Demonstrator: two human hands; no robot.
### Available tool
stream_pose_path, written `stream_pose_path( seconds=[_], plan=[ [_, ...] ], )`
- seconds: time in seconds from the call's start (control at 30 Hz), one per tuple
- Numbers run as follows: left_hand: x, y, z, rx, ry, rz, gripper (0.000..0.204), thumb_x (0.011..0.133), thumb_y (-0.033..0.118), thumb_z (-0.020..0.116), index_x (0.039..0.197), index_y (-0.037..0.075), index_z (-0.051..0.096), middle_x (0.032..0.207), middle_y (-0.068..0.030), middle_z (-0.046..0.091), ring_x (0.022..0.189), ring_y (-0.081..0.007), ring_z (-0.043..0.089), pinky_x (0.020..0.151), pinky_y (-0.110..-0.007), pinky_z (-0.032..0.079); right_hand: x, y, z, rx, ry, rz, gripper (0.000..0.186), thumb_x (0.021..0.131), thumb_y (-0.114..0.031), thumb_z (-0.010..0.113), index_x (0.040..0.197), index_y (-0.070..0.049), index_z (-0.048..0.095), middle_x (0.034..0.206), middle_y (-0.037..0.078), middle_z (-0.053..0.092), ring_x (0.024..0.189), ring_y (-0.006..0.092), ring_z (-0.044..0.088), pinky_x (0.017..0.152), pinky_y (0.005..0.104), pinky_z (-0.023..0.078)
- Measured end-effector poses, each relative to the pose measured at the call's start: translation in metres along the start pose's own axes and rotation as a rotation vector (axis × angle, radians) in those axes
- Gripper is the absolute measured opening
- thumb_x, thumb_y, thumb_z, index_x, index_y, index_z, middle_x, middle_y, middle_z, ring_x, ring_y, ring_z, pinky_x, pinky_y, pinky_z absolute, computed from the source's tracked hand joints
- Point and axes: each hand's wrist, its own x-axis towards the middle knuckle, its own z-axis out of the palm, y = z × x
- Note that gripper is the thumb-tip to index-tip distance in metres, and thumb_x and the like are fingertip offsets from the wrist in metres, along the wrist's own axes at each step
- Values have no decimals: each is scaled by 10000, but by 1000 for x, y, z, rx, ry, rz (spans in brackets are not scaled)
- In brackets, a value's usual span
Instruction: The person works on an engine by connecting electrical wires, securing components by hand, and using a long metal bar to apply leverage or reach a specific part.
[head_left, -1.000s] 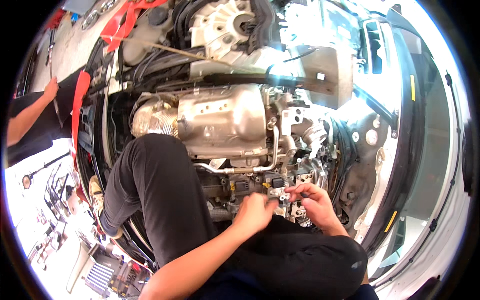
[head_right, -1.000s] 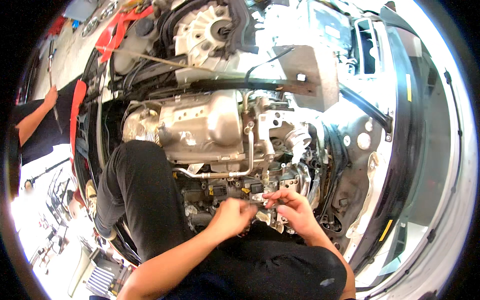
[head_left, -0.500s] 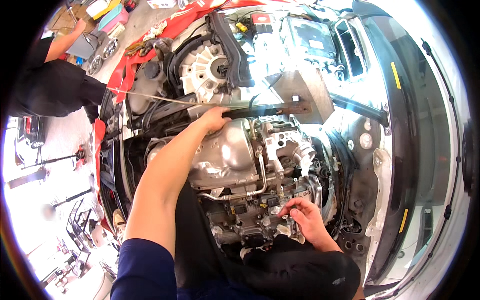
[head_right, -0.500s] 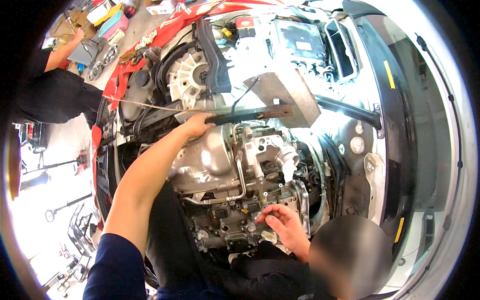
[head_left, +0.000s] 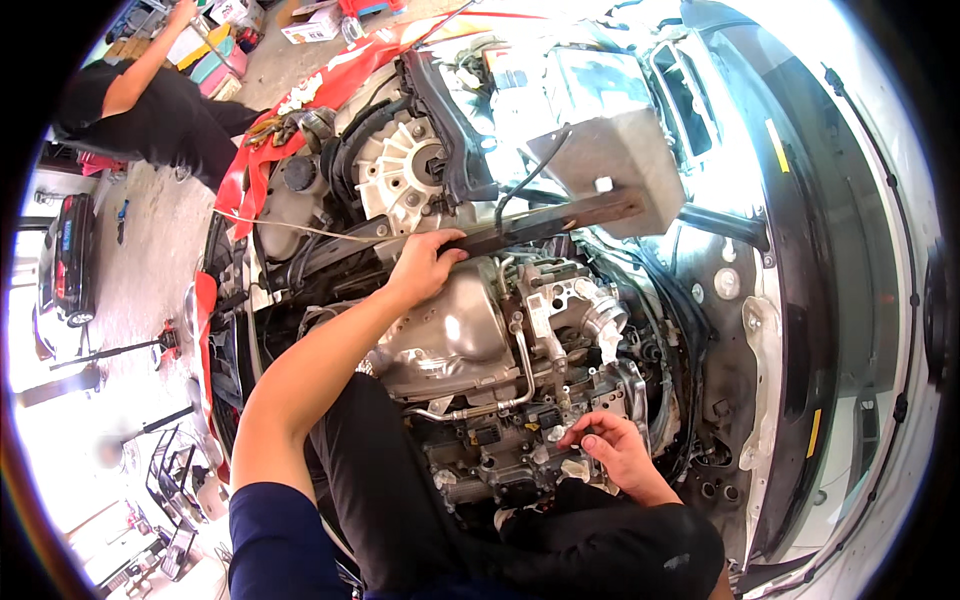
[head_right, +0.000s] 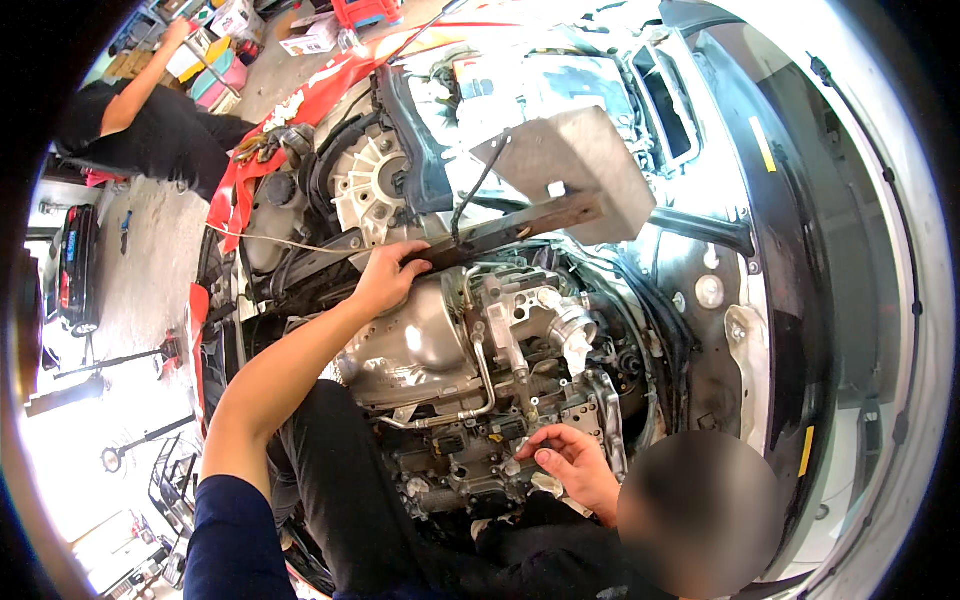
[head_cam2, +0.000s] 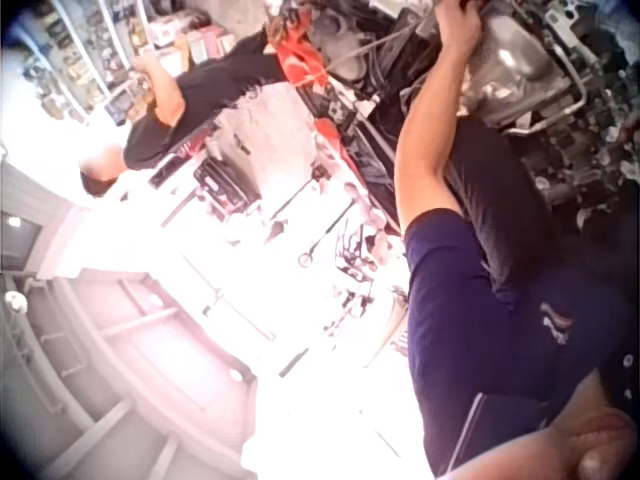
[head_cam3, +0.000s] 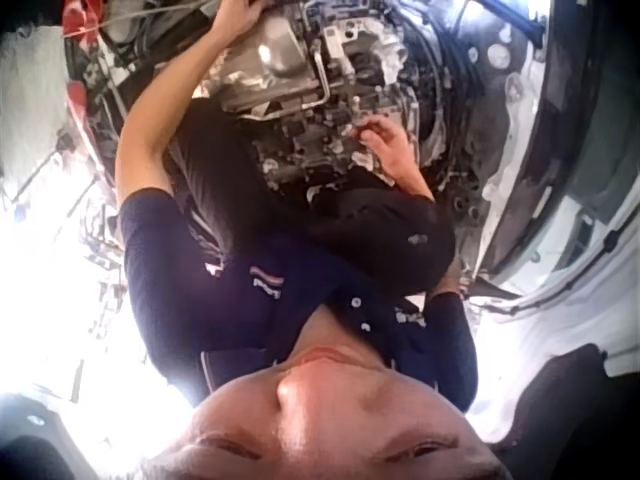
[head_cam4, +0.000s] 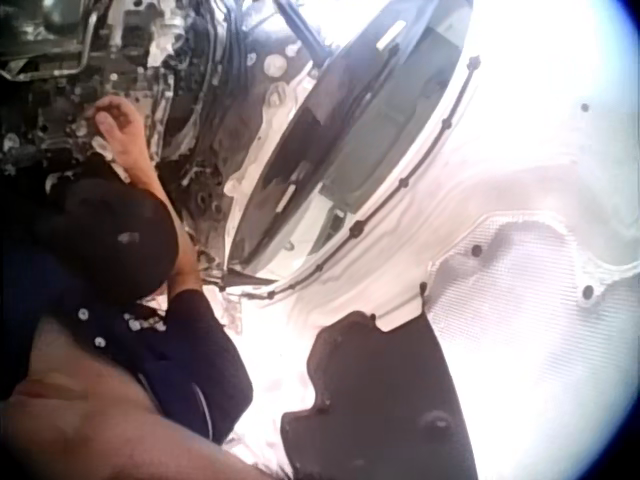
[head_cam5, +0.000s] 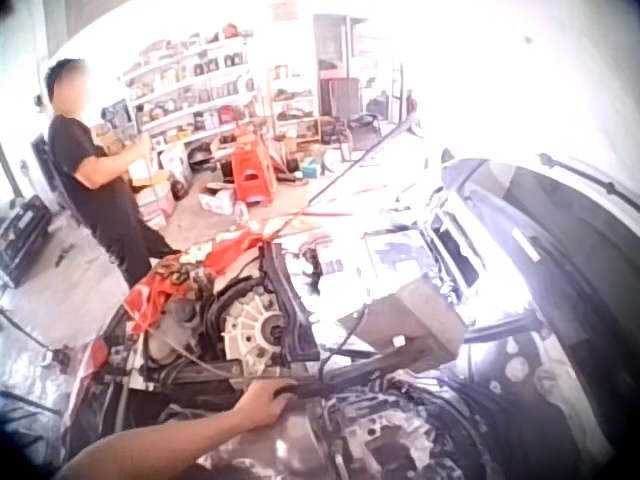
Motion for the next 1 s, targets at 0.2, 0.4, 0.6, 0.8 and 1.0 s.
stream_pose_path(
  seconds=[0.2, 0.4, 0.6, 0.8, 1.0],
  plan=[
    [-45, 73, -44, -101, 199, 182, 261, 913, 130, 601, 1130, -9, 557, 963, -164, 642, 893, -343, 616, 809, -386, 478, -1, 2, -2, -13, 6, -25, 161, 947, -41, 575, 1100, 8, 574, 1043, 99, 673, 1030, 188, 625, 944, 328, 463],
    [-138, 52, -148, 66, 247, -52, 419, 1016, 422, 436, 942, 36, 582, 633, -75, 427, 577, -185, 421, 557, -317, 349, 8, 8, -10, -53, -46, -110, 171, 922, -47, 592, 1088, -5, 594, 997, 99, 672, 945, 192, 634, 888, 338, 489],
    [-160, 24, -166, 401, -19, -279, 552, 991, 477, 435, 752, -8, 547, 600, -188, 465, 566, -351, 477, 565, -413, 370, 2, 9, -7, -84, -122, -180, 383, 911, -316, 684, 1078, 13, 582, 996, 92, 661, 961, 166, 614, 898, 323, 484],
    [-166, 3, -112, 423, -27, -325, 514, 1001, 407, 413, 745, -12, 566, 705, -246, 552, 747, -456, 557, 635, -496, 406, -14, 19, 14, -101, 16, -84, 351, 940, -273, 661, 1088, 34, 579, 1032, 92, 642, 972, 148, 599, 914, 299, 469],
    [-197, -25, -40, 335, 229, -100, 271, 970, 293, 480, 953, 68, 629, 863, -164, 623, 887, -412, 575, 818, -456, 427, -1, 15, 30, -78, 190, -215, 396, 982, -310, 589, 1177, 31, 535, 973, 95, 645, 856, 129, 563, 830, 287, 458]
  ],
)
